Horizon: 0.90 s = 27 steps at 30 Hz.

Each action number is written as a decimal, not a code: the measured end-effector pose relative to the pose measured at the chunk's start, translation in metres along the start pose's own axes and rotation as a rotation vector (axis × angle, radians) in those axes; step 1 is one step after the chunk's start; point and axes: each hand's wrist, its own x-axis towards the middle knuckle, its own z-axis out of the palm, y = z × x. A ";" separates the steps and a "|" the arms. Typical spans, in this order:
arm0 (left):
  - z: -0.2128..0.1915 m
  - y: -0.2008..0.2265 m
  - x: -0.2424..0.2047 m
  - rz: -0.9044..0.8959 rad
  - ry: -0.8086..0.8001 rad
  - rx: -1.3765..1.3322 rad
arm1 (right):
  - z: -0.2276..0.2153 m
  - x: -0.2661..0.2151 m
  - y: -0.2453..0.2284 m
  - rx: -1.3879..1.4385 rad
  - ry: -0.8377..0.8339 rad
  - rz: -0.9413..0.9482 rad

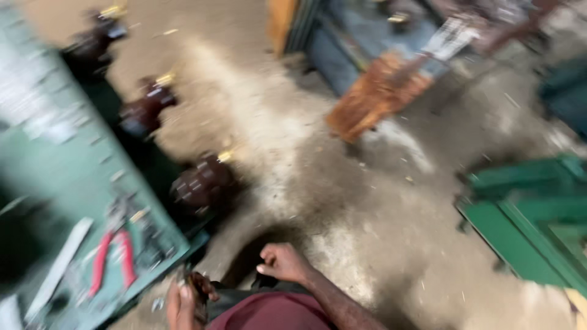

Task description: The person marks a small piece of cardboard using a metal template and a pen, then cuts along the marked lines with shears. The person handles the cardboard and shears throughout, trimming the edges to shape.

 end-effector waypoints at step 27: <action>0.652 -0.103 0.221 -0.288 -0.840 0.238 | -0.569 -0.176 0.212 0.086 1.385 0.568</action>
